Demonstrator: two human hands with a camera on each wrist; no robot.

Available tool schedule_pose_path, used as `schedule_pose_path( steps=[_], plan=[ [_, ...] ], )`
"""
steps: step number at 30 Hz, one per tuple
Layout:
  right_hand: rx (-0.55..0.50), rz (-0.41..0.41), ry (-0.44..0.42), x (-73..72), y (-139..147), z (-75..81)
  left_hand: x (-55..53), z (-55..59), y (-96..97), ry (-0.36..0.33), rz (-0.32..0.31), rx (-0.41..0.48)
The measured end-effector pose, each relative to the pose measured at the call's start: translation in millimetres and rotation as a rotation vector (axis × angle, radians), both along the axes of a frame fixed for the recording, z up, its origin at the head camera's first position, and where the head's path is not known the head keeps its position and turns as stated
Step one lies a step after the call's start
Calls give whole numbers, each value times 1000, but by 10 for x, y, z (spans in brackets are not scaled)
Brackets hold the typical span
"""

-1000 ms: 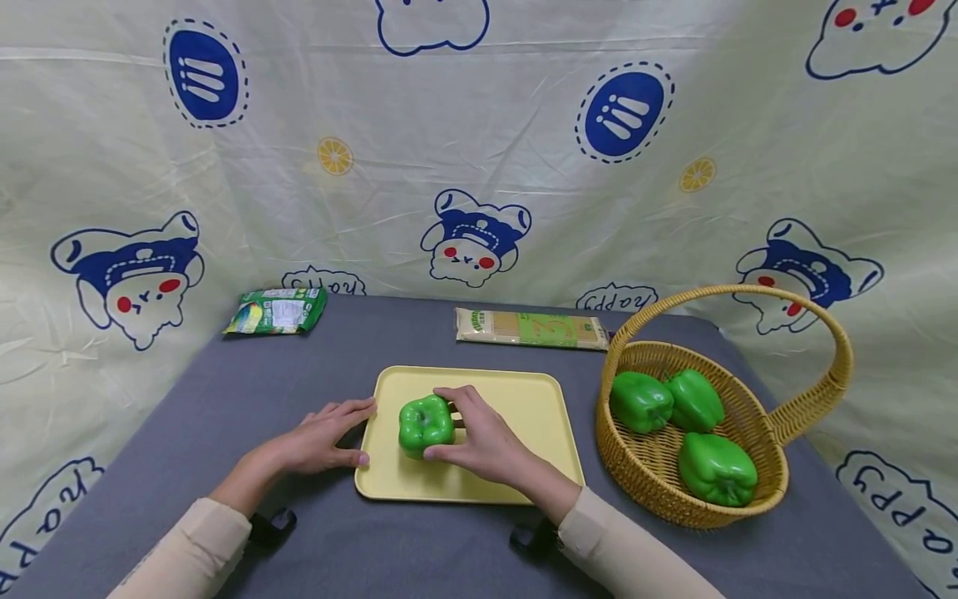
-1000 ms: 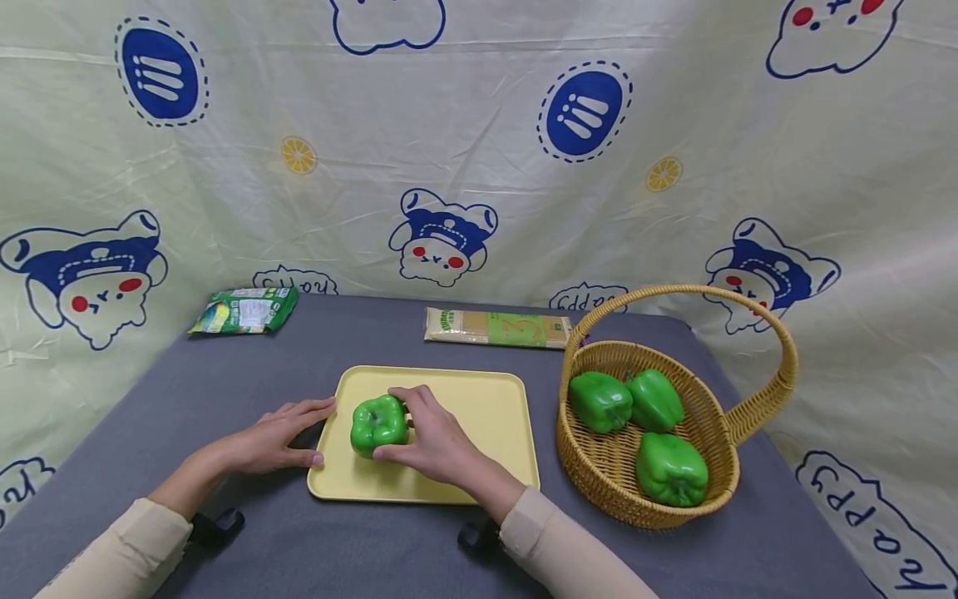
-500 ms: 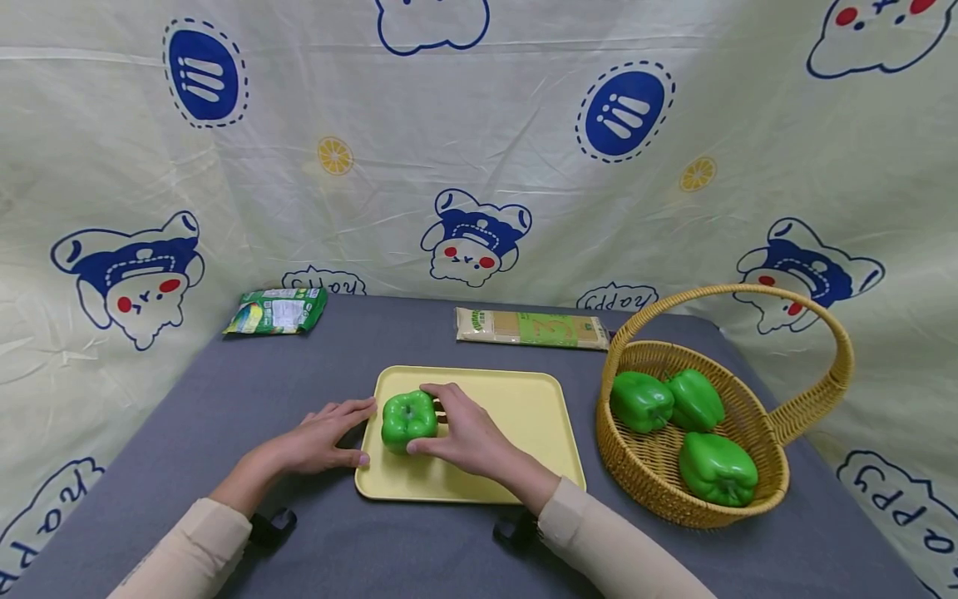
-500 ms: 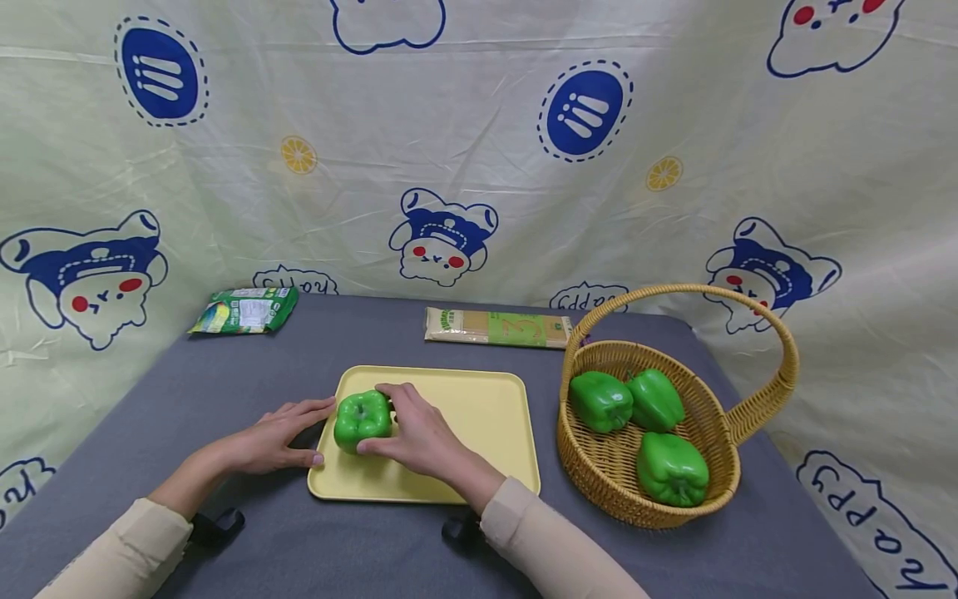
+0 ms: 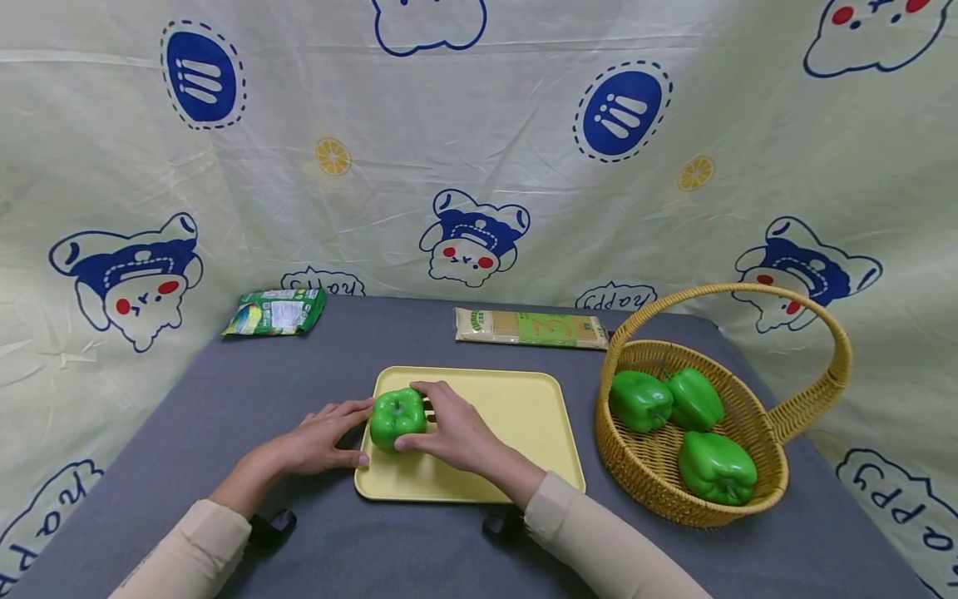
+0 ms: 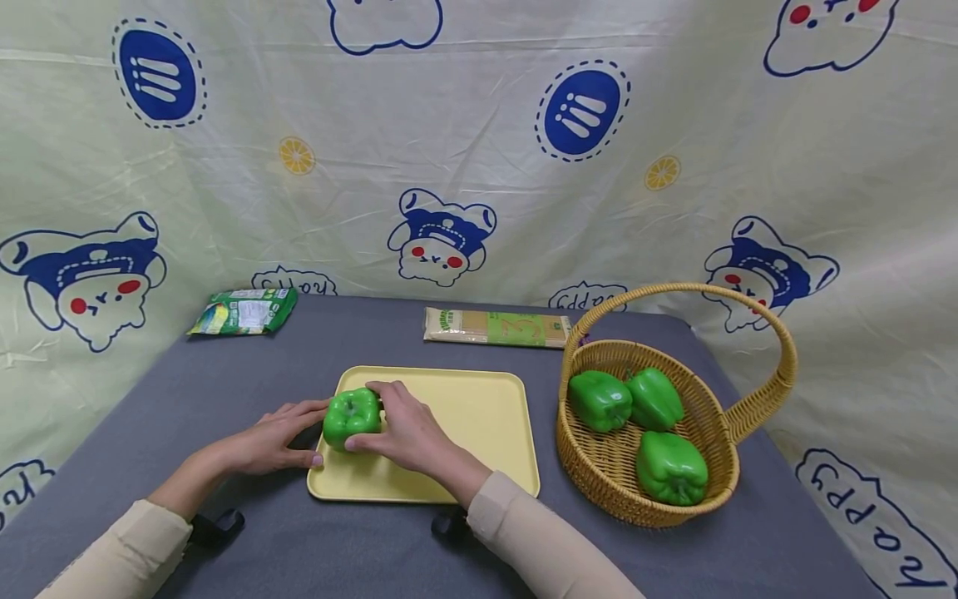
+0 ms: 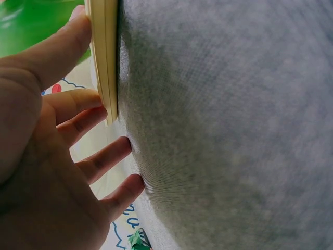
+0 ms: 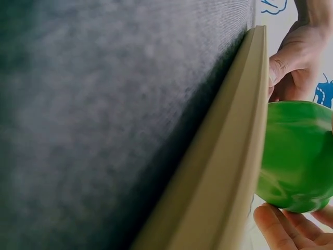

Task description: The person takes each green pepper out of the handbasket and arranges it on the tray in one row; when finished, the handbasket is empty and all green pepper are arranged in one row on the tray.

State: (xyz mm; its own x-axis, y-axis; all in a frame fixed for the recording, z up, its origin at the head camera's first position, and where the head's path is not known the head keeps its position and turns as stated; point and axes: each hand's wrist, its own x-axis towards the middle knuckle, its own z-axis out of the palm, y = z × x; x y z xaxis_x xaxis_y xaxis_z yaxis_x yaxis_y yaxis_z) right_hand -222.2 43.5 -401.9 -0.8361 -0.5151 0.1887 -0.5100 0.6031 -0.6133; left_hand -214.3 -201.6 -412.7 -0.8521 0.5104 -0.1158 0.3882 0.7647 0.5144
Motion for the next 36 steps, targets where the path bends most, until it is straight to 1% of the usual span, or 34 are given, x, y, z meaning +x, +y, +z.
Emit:
schedule_pose_path(
  steps=[5, 12, 19, 28, 36],
  plan=[
    [9, 1, 1, -5, -46, 3, 12, 6, 9, -4, 9, -1],
    [25, -9, -19, -7, -97, 18, 16, 25, 20, -28, 18, 0],
    [31, -8, -23, -14, -113, 13, 15, 29, 23, -29, 21, -5],
    [53, -16, -51, -14, -49, 2, 9, 13, 27, -28, 35, -8],
    [17, -4, -39, 23, 69, 34, 17, 23, 27, -25, 37, -9]
  ],
)
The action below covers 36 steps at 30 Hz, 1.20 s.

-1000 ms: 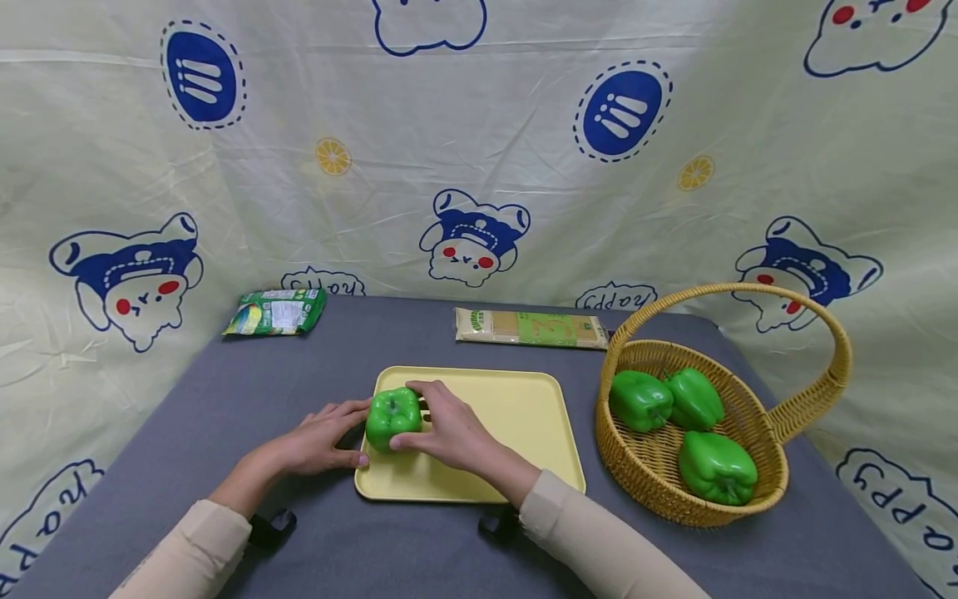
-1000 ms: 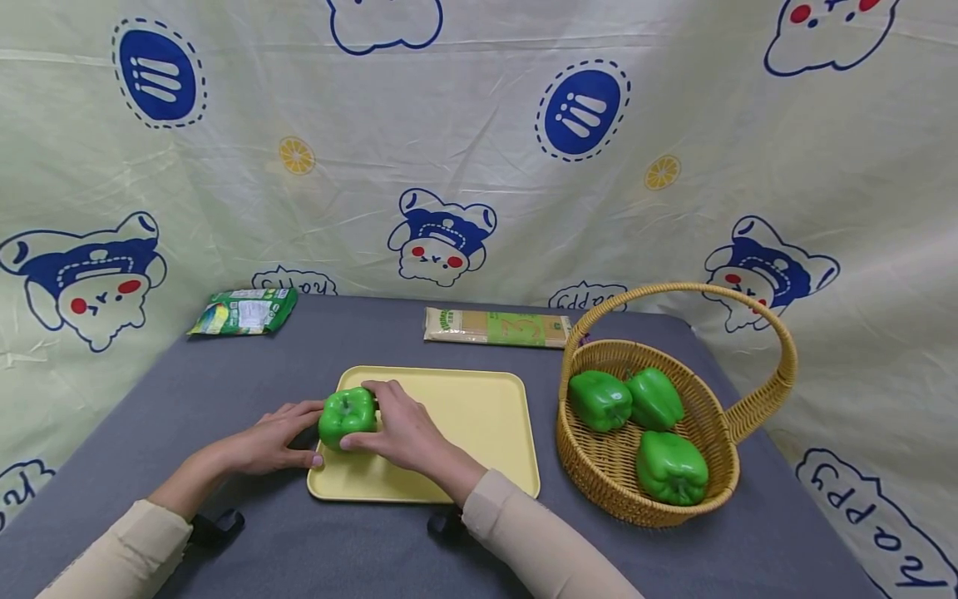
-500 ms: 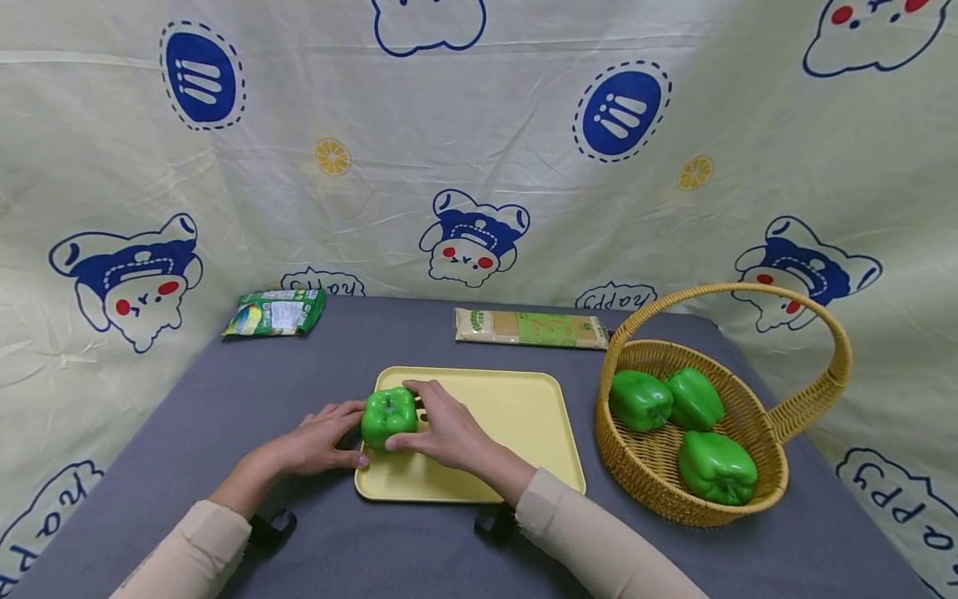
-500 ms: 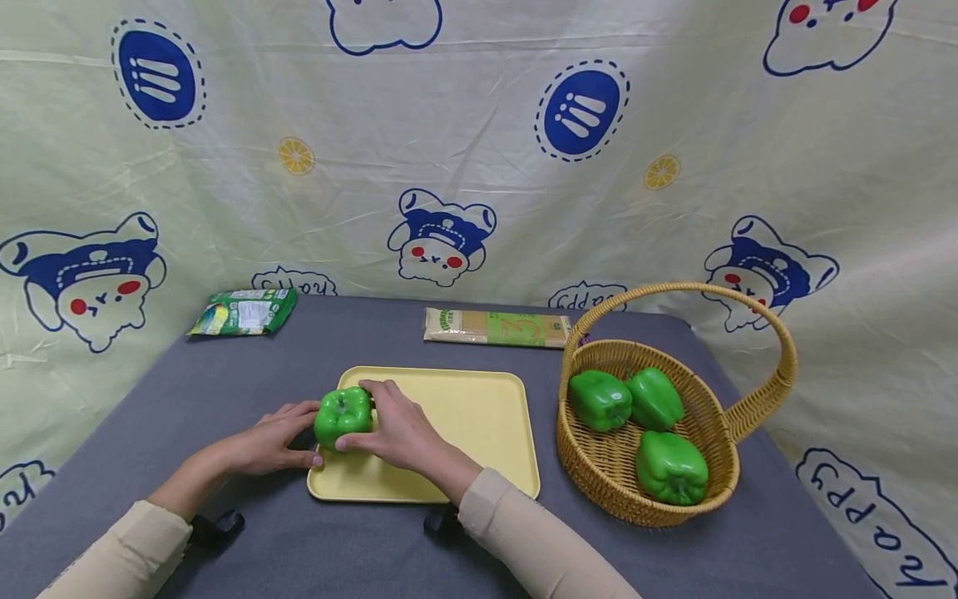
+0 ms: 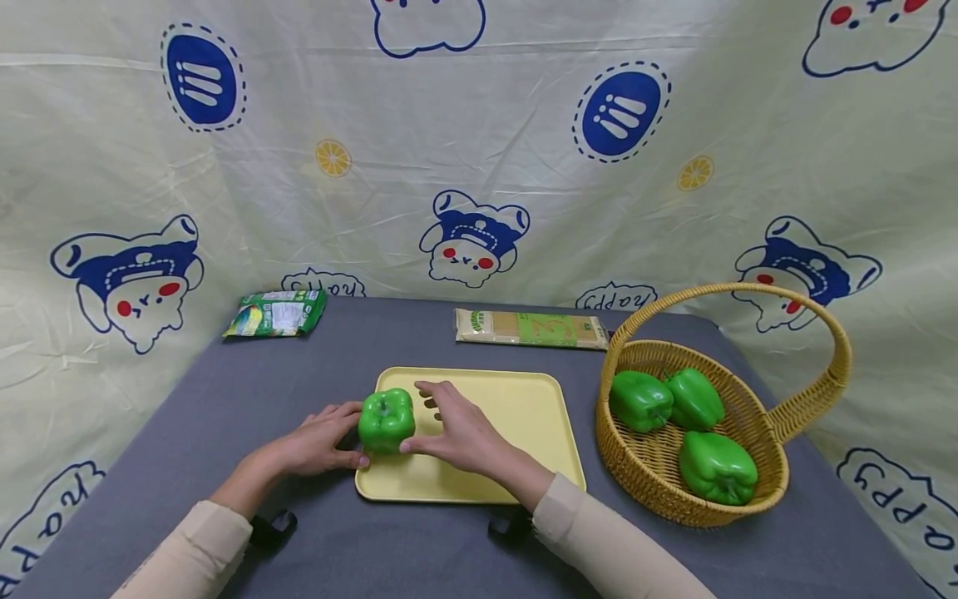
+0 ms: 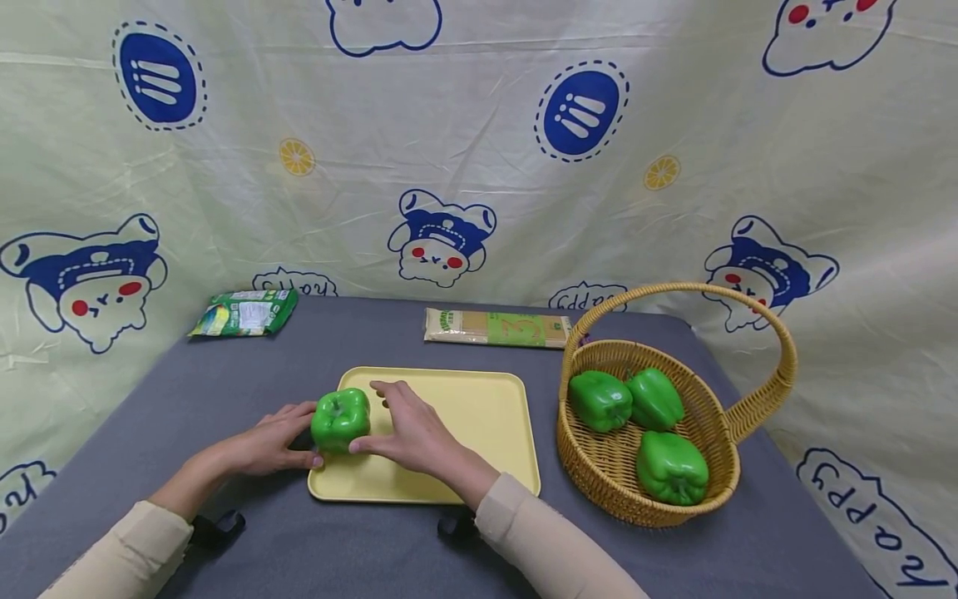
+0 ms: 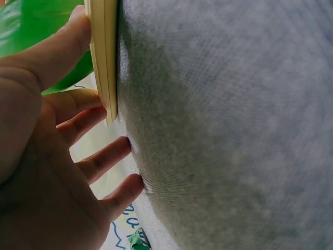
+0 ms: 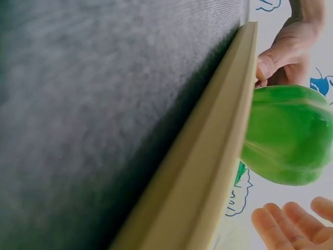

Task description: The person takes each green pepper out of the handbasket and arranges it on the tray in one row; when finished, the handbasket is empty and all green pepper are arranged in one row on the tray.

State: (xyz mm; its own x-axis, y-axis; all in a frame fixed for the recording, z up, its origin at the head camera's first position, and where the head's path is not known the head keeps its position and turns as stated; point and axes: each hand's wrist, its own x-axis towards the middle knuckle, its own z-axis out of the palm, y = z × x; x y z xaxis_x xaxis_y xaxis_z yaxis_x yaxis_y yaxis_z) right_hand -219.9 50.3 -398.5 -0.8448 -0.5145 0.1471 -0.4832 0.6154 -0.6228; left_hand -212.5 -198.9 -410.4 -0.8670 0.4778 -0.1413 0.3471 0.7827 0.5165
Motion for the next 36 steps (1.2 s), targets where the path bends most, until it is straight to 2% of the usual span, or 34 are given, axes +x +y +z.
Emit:
schedule_pose_path(
  steps=[16, 19, 27, 36],
  plan=[
    [-85, 13, 115, 136, 438, 133, 4, -1, 2, 3, -2, 5],
    [-78, 0, 139, 155, 537, 153, 5, 0, 2, 4, -2, 5],
    [-17, -40, 267, 198, 797, 224, 12, 11, 4, 1, 0, 9],
    [33, -81, 336, 276, 1075, 299, 8, 1, 3, 2, 3, -2]
  ],
)
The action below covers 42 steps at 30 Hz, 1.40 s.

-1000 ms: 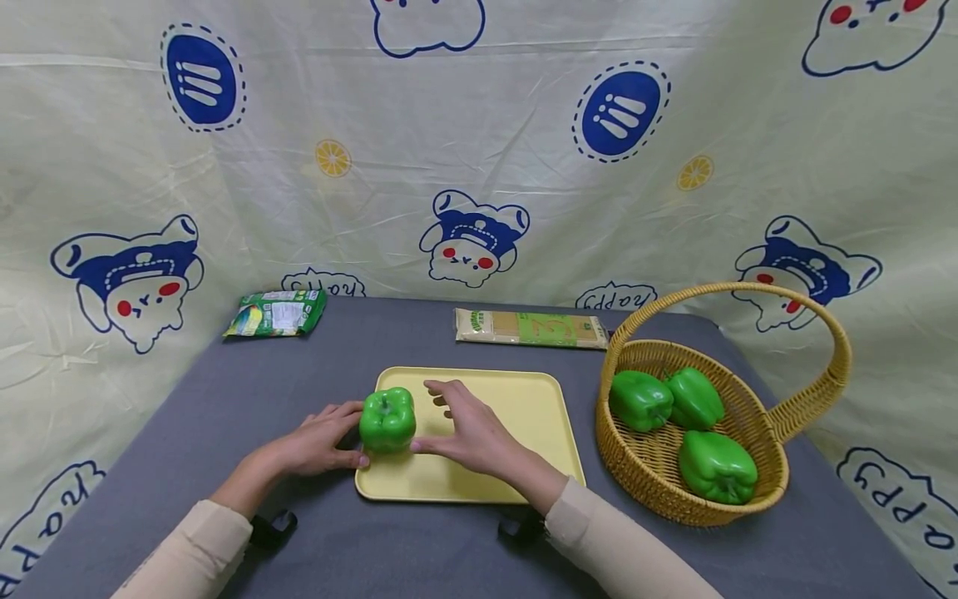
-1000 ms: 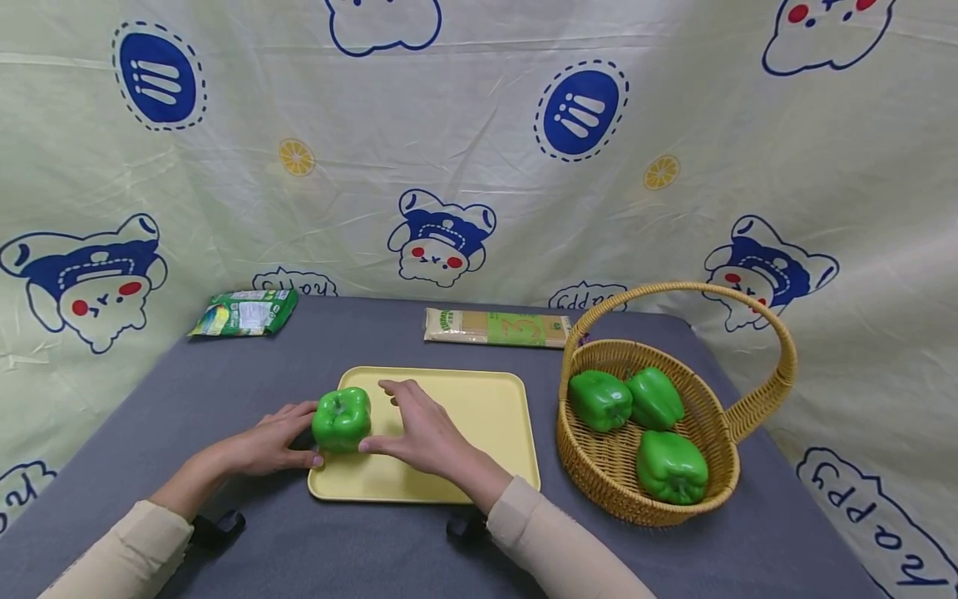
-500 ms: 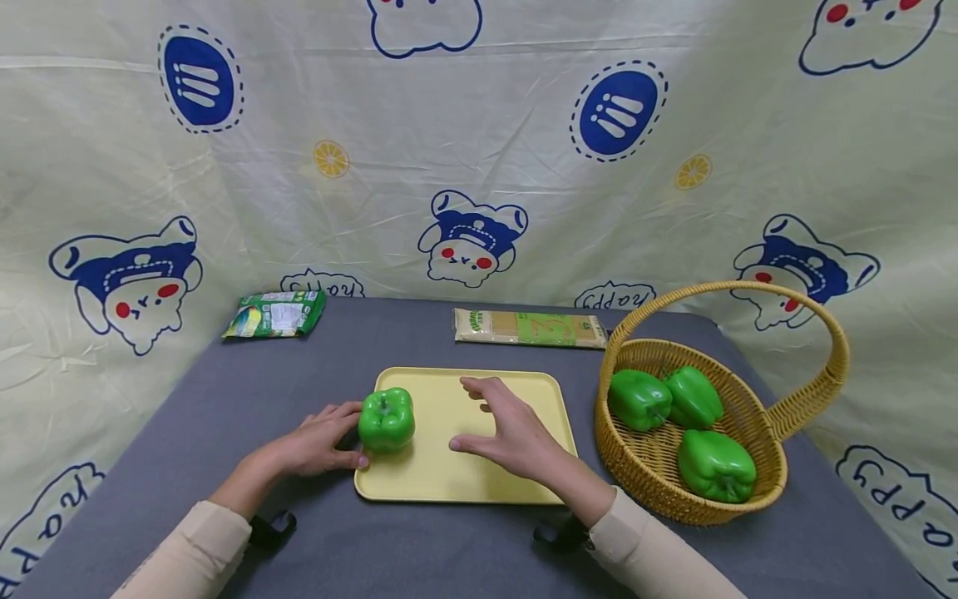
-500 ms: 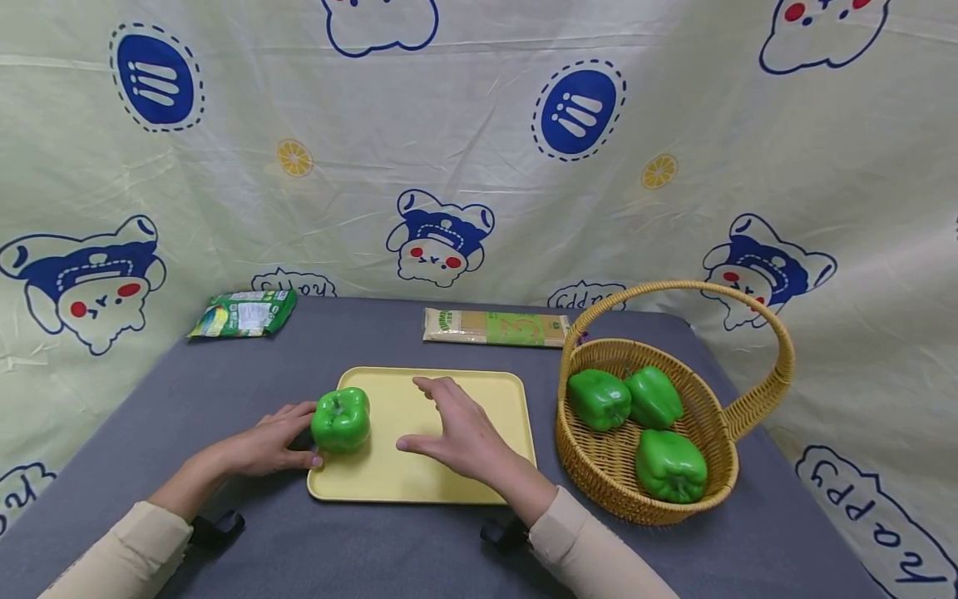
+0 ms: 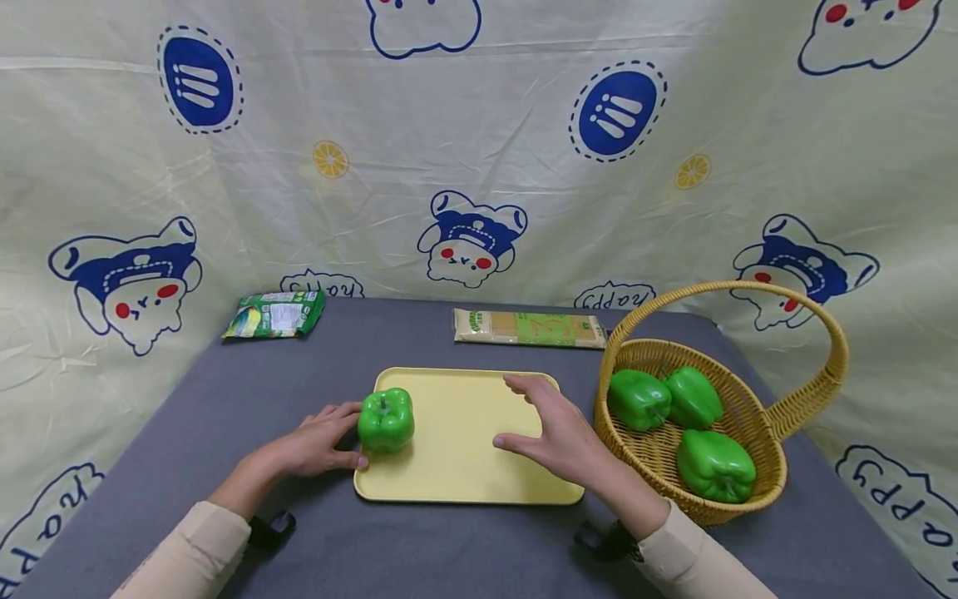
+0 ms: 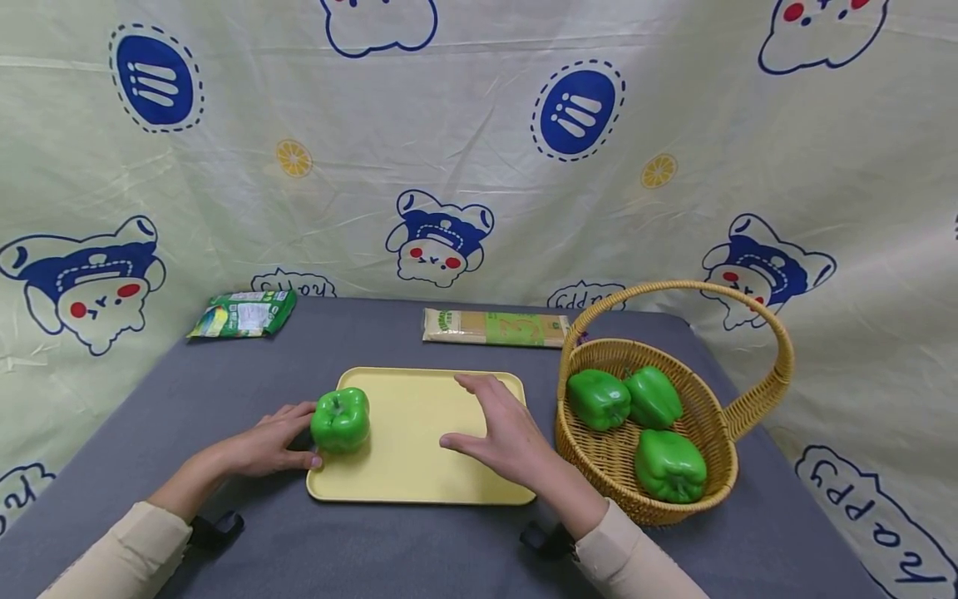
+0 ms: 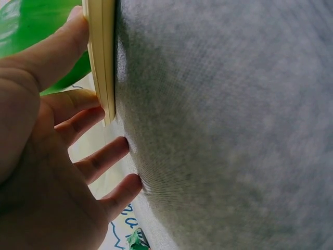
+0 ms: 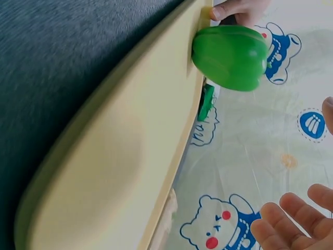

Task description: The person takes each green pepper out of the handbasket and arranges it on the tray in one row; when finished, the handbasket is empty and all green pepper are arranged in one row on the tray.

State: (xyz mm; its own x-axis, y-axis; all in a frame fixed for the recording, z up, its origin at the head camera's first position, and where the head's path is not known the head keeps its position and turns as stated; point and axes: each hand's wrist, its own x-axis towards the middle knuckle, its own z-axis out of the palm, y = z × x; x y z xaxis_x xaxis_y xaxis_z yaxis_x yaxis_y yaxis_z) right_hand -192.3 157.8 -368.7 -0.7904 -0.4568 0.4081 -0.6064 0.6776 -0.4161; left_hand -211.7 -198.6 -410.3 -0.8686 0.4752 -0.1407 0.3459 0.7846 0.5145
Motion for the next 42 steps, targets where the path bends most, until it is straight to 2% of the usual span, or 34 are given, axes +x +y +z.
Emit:
schedule_pose_path(
  steps=[14, 24, 31, 42],
  plan=[
    [18, -44, 69, 82, 340, 115, -16, -26, -9, -1, 5, 9],
    [20, -105, 28, 167, 614, 176, -4, -9, -10, -1, 1, 7],
    [55, -129, 79, 205, 793, 200, 4, 4, -1, 1, -2, 7],
    [76, -175, 106, 257, 1105, 242, -9, -21, 4, 0, 12, 2]
  ],
)
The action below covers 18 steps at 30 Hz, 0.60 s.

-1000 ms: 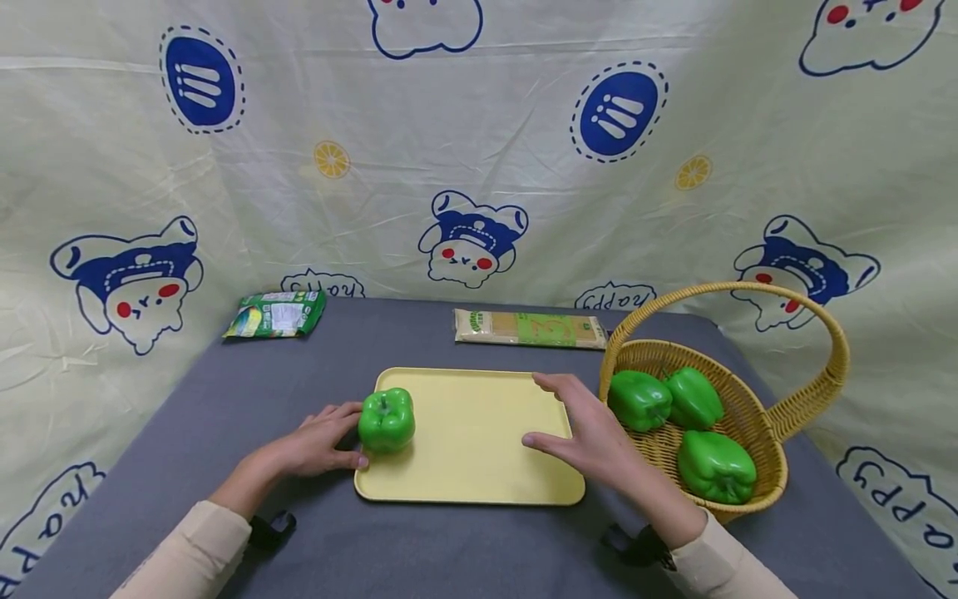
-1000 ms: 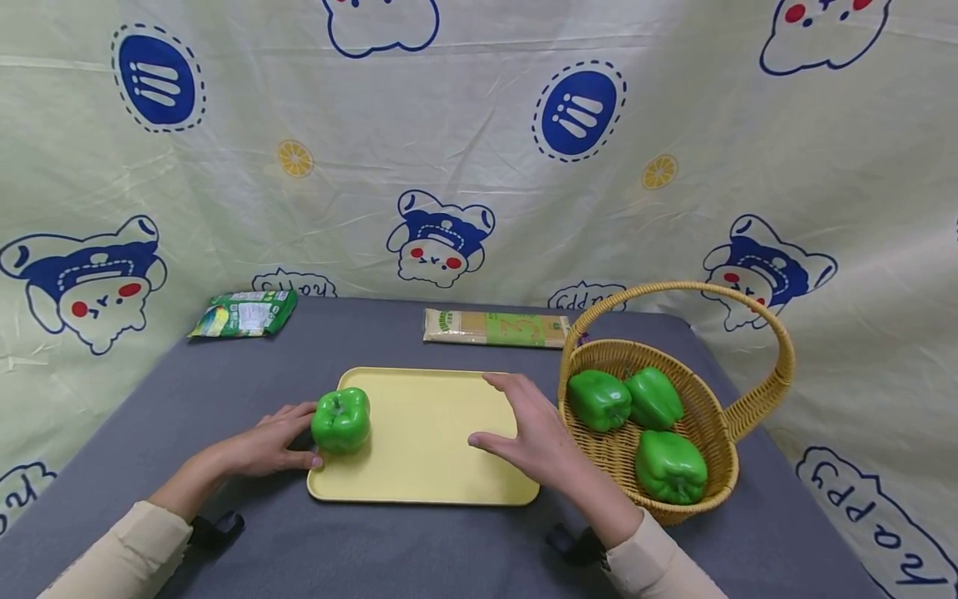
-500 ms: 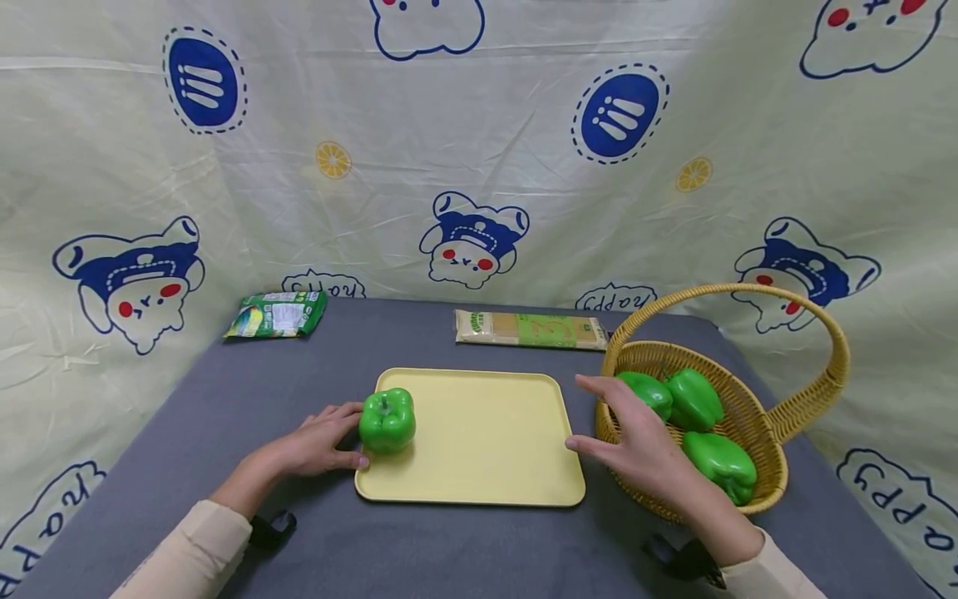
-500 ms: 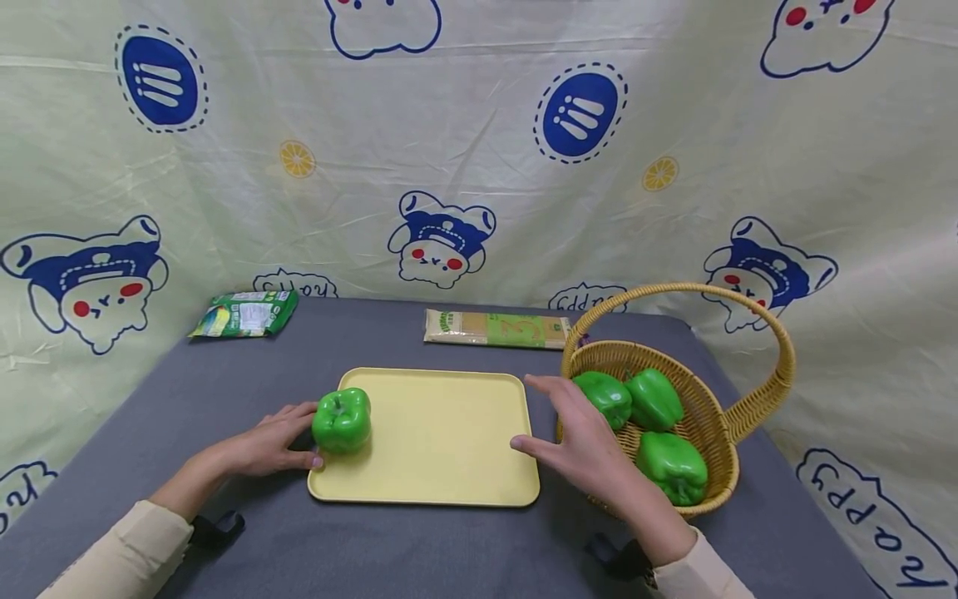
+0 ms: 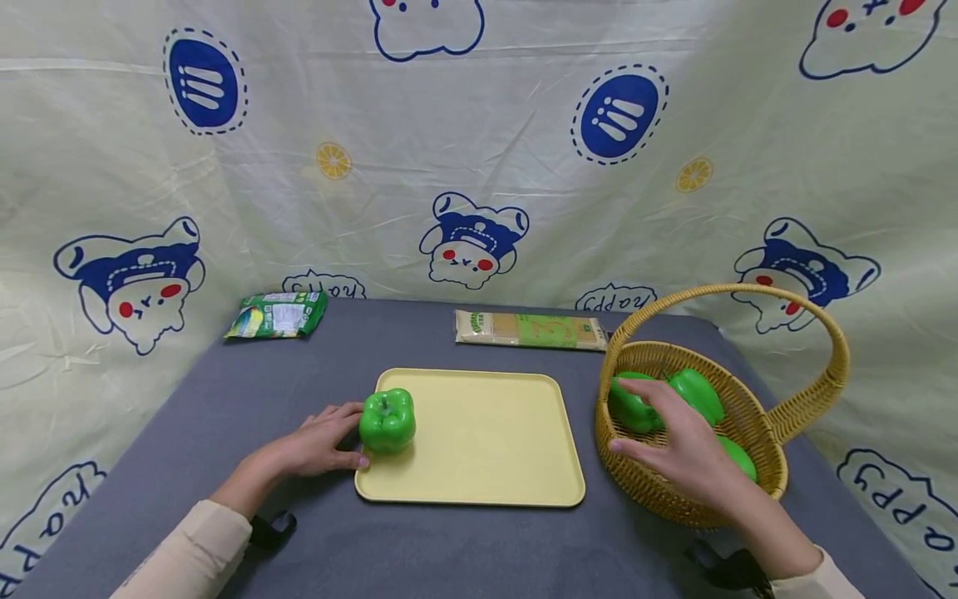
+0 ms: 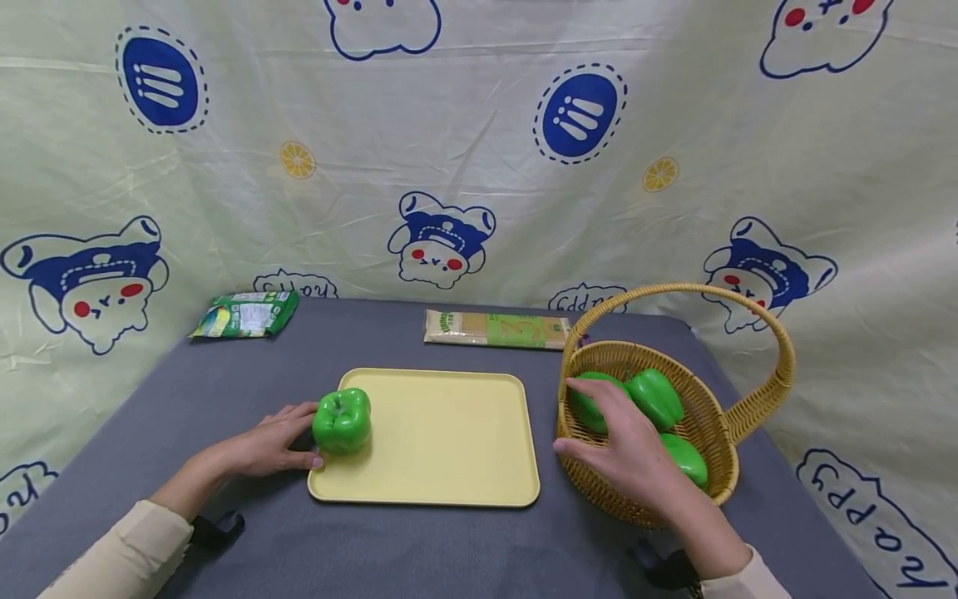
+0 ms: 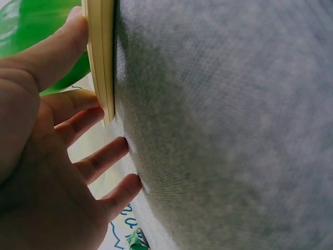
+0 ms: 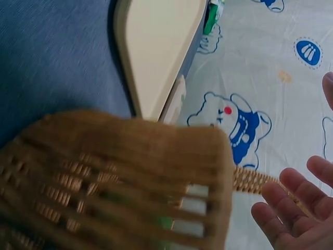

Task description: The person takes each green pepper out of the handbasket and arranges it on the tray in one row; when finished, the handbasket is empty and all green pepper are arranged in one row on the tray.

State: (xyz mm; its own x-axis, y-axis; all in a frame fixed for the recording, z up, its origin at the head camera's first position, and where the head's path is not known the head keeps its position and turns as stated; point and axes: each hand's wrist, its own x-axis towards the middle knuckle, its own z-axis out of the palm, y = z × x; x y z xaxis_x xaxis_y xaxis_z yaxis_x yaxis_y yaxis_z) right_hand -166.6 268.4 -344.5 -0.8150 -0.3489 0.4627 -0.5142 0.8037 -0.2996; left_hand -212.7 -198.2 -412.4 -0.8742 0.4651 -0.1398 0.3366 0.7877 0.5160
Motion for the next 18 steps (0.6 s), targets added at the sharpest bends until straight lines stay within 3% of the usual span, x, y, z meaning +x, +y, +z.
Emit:
schedule_pose_path(
  steps=[4, 18],
  plan=[
    [18, -26, 17, 33, 100, 25, 8, 10, -2, -1, -8, 5],
    [0, -67, -80, 52, 462, -12, 8, -6, 2, -1, -5, 7]
  ],
)
